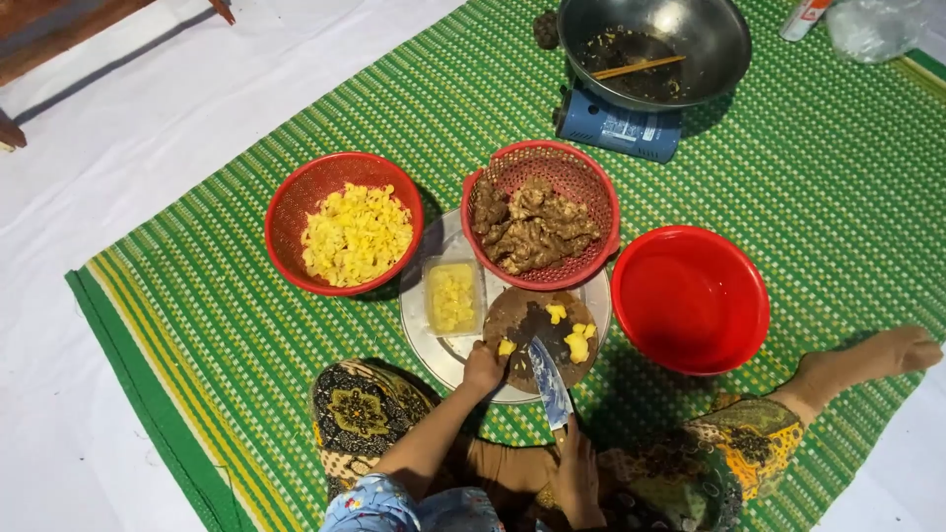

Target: Slicing ginger into thin pieces on a wooden cutting board using a knife while sitting on the floor.

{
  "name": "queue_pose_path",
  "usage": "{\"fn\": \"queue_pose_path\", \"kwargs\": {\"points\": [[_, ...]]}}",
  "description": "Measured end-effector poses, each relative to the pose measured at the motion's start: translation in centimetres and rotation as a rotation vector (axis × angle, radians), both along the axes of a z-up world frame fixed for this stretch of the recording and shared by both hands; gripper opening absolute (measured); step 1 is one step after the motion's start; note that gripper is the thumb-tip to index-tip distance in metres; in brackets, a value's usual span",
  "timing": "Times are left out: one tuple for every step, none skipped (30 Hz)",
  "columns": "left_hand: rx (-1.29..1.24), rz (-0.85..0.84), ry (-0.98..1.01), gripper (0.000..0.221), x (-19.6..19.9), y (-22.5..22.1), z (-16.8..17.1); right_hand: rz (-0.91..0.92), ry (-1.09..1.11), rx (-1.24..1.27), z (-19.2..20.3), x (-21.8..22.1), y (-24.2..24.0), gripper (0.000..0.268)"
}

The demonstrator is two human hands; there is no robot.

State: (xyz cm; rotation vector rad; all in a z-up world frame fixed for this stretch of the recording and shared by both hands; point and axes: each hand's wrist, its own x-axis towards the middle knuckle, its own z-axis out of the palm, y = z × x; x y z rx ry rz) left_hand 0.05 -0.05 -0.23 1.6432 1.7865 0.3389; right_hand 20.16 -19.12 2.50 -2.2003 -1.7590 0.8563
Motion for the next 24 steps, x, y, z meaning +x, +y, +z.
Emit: {"fn": "queue_pose_path", "kwargs": {"points": [[0.000, 0.003, -0.014, 0.051, 0.0, -0.1, -0.2, 0.021, -0.060, -0.070, 0.5, -0.4, -0.1, 0.100], [0.002, 0.009, -0.029, 0.051, 0.2, -0.1, -0.4, 0.044, -0.123, -0.139, 1.0, -0.6, 0.0, 0.106], [0.003, 0.010, -0.028, 0.051, 0.2, 0.0, -0.1, 0.045, -0.122, -0.137, 0.8, -0.5, 0.2, 0.106], [-0.023, 0.019, -0.050, 0.055, 0.2, 0.0, 0.1, 0.017, -0.132, -0.176, 0.7, -0.5, 0.4, 0.101], [-0.049, 0.028, -0.071, 0.059, 0.2, 0.1, 0.4, -0.011, -0.143, -0.215, 0.5, -0.5, 0.6, 0.095], [-0.050, 0.027, -0.070, 0.059, 0.1, 0.0, 0.8, -0.012, -0.141, -0.216, 0.4, -0.5, 0.8, 0.095], [-0.028, -0.002, -0.069, 0.062, 0.0, 0.0, 1.1, -0.064, -0.055, -0.226, 0.4, -0.5, 1.0, 0.084], [-0.005, -0.033, -0.068, 0.065, 0.0, 0.0, 1.5, -0.118, 0.031, -0.235, 0.3, -0.5, 1.2, 0.073], [-0.006, -0.037, -0.067, 0.065, 0.0, 0.0, 0.9, -0.122, 0.032, -0.236, -1.1, -0.5, 0.8, 0.073], [0.000, -0.040, -0.052, 0.058, 0.0, 0.1, 0.4, -0.053, -0.112, -0.106, -2.5, -0.5, 0.4, 0.077], [0.006, -0.043, -0.038, 0.051, 0.0, 0.1, -0.2, 0.015, -0.255, 0.025, -3.9, -0.5, 0.0, 0.080], [0.007, -0.044, -0.036, 0.051, 0.0, -0.1, 0.4, 0.014, -0.254, 0.025, -3.0, -0.6, 0.2, 0.080], [-0.016, -0.059, -0.037, 0.059, 0.0, -0.2, 1.0, 0.000, -0.164, -0.028, -2.2, -0.7, 0.3, 0.079], [-0.040, -0.074, -0.038, 0.066, 0.1, -0.4, 1.6, -0.015, -0.074, -0.083, -1.3, -0.7, 0.4, 0.079], [-0.041, -0.075, -0.037, 0.066, 0.0, -0.4, 1.7, -0.016, -0.073, -0.084, -1.5, -1.0, 0.3, 0.079], [-0.059, -0.098, -0.022, 0.068, 0.0, -0.4, 1.8, 0.011, -0.027, 0.035, -1.7, -1.2, 0.1, 0.078], [-0.076, -0.121, -0.007, 0.069, 0.0, -0.4, 1.9, 0.036, 0.019, 0.155, -1.9, -1.4, -0.1, 0.078], [-0.078, -0.125, -0.007, 0.069, 0.0, -0.4, 1.4, 0.033, 0.019, 0.153, -0.6, -1.9, 0.4, 0.078], [-0.069, -0.126, -0.023, 0.071, -0.1, -0.4, 1.0, 0.001, 0.044, 0.018, 0.7, -2.4, 0.9, 0.070], [-0.059, -0.126, -0.038, 0.072, -0.2, -0.4, 0.6, -0.031, 0.071, -0.116, 2.0, -3.1, 1.4, 0.062], [-0.060, -0.129, -0.036, 0.072, -0.1, -0.4, 0.8, -0.034, 0.073, -0.117, 2.1, -3.4, 1.4, 0.062], [-0.044, -0.154, -0.031, 0.069, -0.1, -0.4, 1.0, 0.019, 0.046, -0.017, 2.3, -3.9, 1.5, 0.062], [-0.028, -0.178, -0.025, 0.066, -0.1, -0.4, 1.2, 0.072, 0.019, 0.083, 2.4, -4.3, 1.5, 0.062], [-0.029, -0.182, -0.022, 0.066, -0.1, -0.2, 0.5, 0.067, 0.022, 0.083, 2.9, -4.6, 1.8, 0.062]]}}
